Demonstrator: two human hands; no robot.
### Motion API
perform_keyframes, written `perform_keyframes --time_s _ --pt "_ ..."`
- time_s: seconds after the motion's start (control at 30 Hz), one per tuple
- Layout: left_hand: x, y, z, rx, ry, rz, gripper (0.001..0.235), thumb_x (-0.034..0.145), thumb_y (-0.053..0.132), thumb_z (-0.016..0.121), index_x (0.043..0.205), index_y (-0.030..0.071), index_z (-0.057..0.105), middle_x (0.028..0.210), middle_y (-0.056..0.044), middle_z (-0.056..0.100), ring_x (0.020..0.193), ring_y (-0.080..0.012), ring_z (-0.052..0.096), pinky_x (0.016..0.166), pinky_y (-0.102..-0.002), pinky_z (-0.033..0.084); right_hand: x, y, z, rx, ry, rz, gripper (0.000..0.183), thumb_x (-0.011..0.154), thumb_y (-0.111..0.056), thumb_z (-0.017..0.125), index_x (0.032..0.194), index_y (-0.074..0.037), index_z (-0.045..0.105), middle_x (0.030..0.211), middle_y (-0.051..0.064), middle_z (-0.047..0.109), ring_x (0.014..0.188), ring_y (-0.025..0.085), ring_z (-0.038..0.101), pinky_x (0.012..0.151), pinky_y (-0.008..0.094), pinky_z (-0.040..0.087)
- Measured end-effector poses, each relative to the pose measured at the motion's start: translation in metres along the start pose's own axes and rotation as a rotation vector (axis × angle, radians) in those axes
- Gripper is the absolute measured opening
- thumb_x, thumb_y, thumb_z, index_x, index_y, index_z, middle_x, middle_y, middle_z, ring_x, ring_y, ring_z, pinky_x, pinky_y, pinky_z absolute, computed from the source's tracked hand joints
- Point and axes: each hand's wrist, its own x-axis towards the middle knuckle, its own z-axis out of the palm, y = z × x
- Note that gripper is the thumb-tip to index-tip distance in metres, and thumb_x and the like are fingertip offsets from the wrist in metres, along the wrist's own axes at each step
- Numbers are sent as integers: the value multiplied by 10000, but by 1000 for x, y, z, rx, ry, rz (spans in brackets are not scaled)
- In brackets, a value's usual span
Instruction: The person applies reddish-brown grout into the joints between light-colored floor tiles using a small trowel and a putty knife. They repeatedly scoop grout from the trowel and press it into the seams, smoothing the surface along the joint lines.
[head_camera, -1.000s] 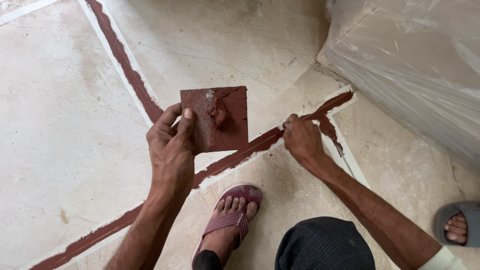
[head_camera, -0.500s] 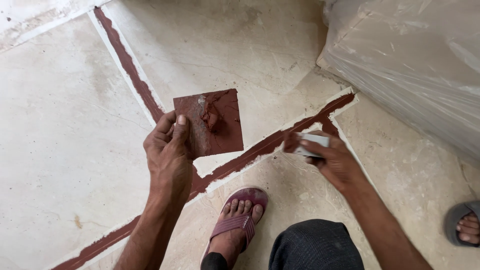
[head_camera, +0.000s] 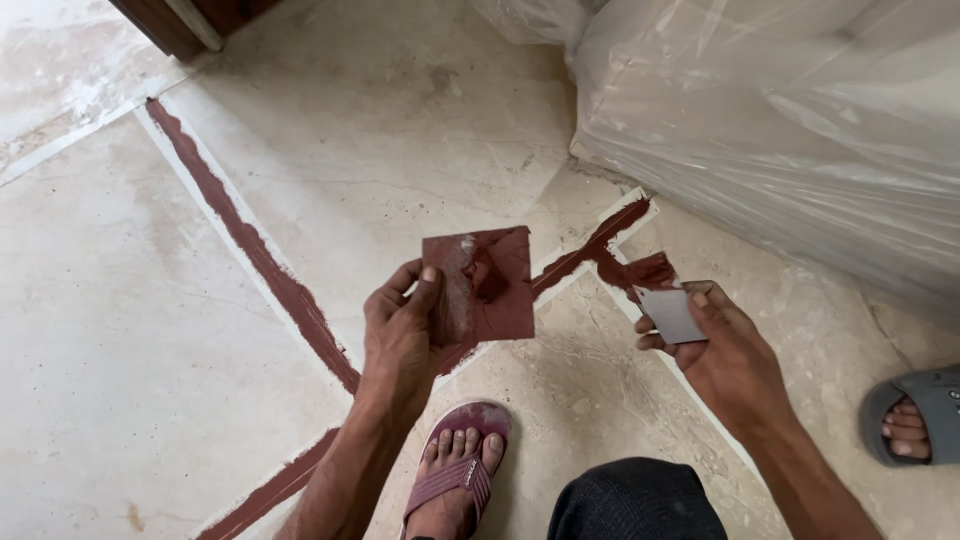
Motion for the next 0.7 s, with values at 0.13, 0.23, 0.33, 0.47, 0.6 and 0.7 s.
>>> perform_keyframes --time_s 0.13,0.23,0.33,0.47,0.6,0.7 --pt "8 -20 9 -109 -57 -27 317 1014 173 554 1248 -23 639 1022 -133 750 783 -164 706 676 -330 645 -12 -5 43 -434 -184 -409 330 1070 -185 456 1300 45 508 1262 238 631 1196 311 656 1091 446 542" --pt "1 -14 22 -187 -94 -69 290 1035 192 549 1216 -15 640 995 -68 732 807 -119 704 692 -309 645 -16 -9 63 -590 -289 -661 320 1076 -185 475 1334 4 497 1435 218 526 1310 319 577 1111 442 499" --pt "3 -21 22 -159 -60 -104 269 1022 179 556 1208 11 653 955 -45 723 774 -118 689 687 -327 650 -15 -5 69 -788 -229 -760 331 1048 -205 520 1328 -31 544 1407 180 563 1298 309 593 1054 409 542" --pt "0 -24 19 -101 -82 -76 263 1045 188 571 1213 11 671 926 -40 696 731 -106 641 638 -320 618 -19 -3 74 -904 -183 -822 334 990 -162 611 1294 -24 628 1417 158 574 1261 282 630 977 365 594" --pt "-9 -8 23 -141 -56 -150 237 1015 149 544 1163 -1 652 969 -75 733 783 -125 708 723 -347 679 -24 -6 72 -924 -224 -812 332 935 -41 634 1266 -40 662 1411 150 579 1278 283 627 951 354 632" --pt "-5 -12 16 -117 -74 -143 232 1013 123 556 1161 -19 664 975 -97 749 772 -132 716 734 -350 682 -19 -4 62 -936 -292 -813 357 917 -36 653 1267 -107 661 1420 107 582 1283 273 635 963 358 593"
